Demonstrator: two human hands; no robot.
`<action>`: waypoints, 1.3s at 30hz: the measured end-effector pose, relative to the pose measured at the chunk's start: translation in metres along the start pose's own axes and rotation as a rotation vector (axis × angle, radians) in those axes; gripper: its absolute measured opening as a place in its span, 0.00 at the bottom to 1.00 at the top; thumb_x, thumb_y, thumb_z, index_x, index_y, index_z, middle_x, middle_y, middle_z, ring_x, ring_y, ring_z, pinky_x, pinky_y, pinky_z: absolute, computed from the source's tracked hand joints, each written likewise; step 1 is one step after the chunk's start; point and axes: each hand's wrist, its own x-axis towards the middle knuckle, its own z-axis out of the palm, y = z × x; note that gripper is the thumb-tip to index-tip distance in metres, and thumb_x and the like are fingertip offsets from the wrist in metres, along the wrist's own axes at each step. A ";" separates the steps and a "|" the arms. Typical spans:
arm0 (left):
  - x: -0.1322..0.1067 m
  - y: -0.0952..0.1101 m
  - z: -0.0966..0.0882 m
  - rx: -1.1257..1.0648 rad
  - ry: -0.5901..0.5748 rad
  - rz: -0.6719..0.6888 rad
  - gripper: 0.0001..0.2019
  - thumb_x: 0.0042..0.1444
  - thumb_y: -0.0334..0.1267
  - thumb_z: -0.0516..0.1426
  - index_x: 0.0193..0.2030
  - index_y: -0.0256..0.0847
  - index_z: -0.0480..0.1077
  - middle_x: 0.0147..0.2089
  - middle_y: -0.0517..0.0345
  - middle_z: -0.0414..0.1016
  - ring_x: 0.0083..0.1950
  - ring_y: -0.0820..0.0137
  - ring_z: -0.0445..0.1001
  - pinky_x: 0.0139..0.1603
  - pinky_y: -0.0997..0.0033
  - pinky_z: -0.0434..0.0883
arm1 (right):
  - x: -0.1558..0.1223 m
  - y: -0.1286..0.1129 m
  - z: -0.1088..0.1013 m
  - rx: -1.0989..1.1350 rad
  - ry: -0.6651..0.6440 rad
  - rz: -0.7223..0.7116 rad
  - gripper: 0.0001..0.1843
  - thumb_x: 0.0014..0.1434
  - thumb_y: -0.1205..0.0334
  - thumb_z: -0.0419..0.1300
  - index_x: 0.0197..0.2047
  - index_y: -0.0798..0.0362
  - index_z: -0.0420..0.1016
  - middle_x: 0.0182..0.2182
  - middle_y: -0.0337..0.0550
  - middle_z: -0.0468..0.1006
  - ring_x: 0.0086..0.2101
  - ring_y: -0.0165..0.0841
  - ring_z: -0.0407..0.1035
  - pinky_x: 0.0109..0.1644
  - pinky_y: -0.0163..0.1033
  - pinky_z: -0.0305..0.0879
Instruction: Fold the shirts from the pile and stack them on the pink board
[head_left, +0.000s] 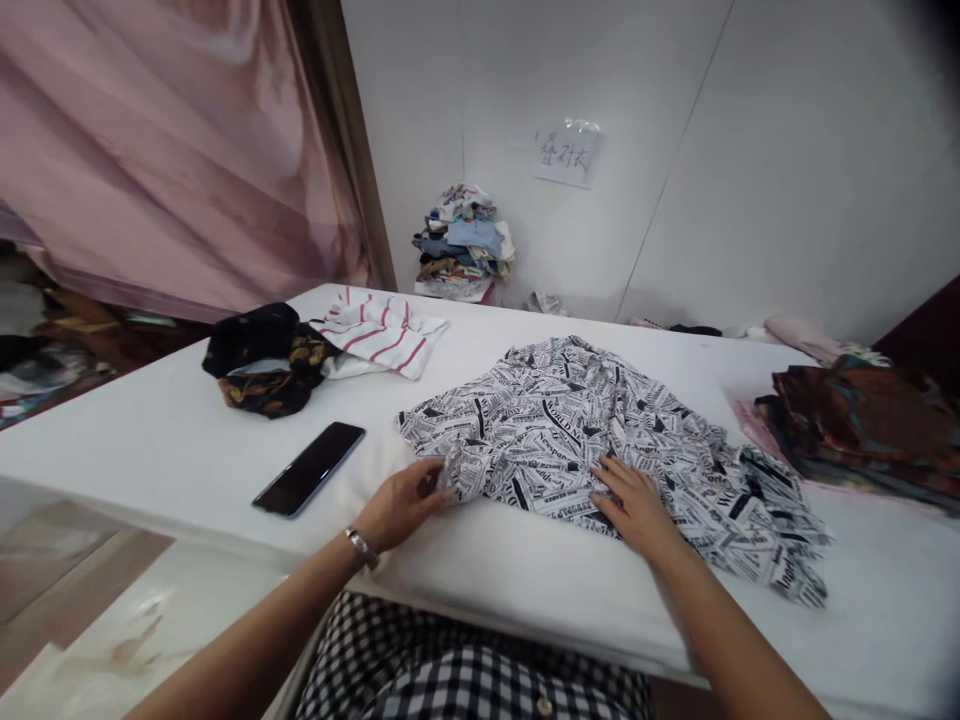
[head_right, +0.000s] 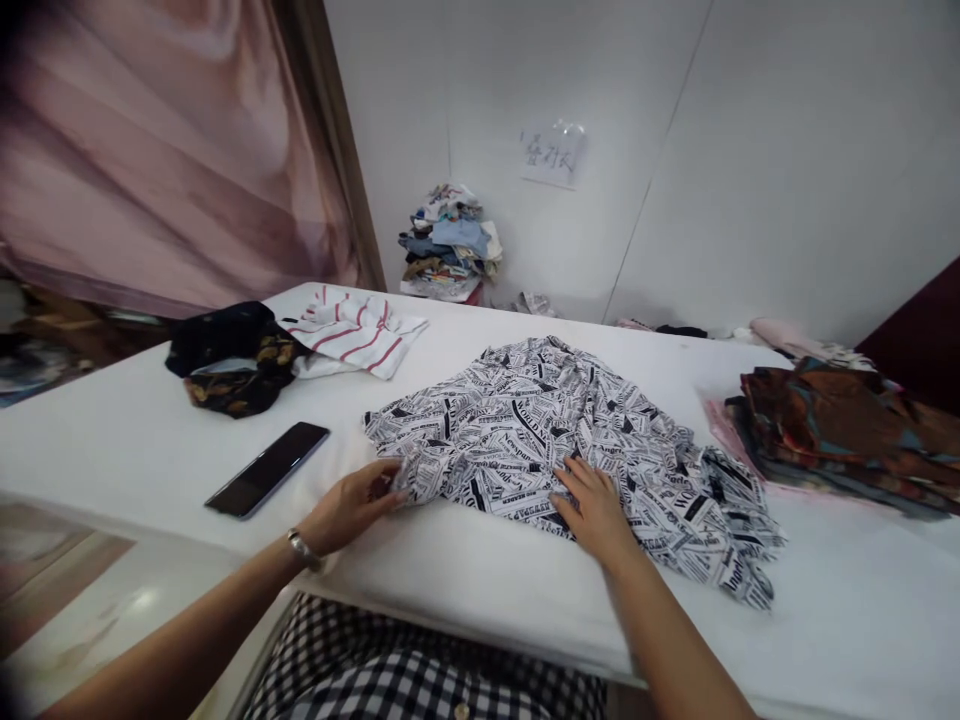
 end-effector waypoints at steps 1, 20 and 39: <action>0.000 -0.001 -0.002 -0.002 0.013 -0.044 0.25 0.52 0.52 0.56 0.54 0.42 0.67 0.37 0.57 0.74 0.37 0.65 0.72 0.40 0.66 0.68 | 0.000 0.001 0.001 0.003 0.003 0.000 0.25 0.63 0.47 0.49 0.59 0.49 0.68 0.62 0.48 0.63 0.63 0.44 0.54 0.64 0.59 0.48; 0.110 0.004 -0.044 -0.440 0.349 -0.064 0.30 0.46 0.46 0.60 0.58 0.42 0.67 0.46 0.53 0.77 0.39 0.69 0.73 0.41 0.70 0.69 | 0.002 0.001 -0.002 0.142 0.027 0.064 0.22 0.62 0.48 0.51 0.54 0.47 0.73 0.59 0.46 0.68 0.61 0.44 0.57 0.64 0.59 0.48; 0.055 -0.005 -0.030 0.052 0.275 -0.018 0.10 0.55 0.45 0.52 0.33 0.43 0.68 0.34 0.58 0.74 0.37 0.69 0.71 0.39 0.71 0.66 | 0.000 0.003 -0.003 0.150 0.068 0.030 0.21 0.62 0.49 0.52 0.54 0.47 0.73 0.58 0.46 0.70 0.60 0.44 0.59 0.63 0.59 0.52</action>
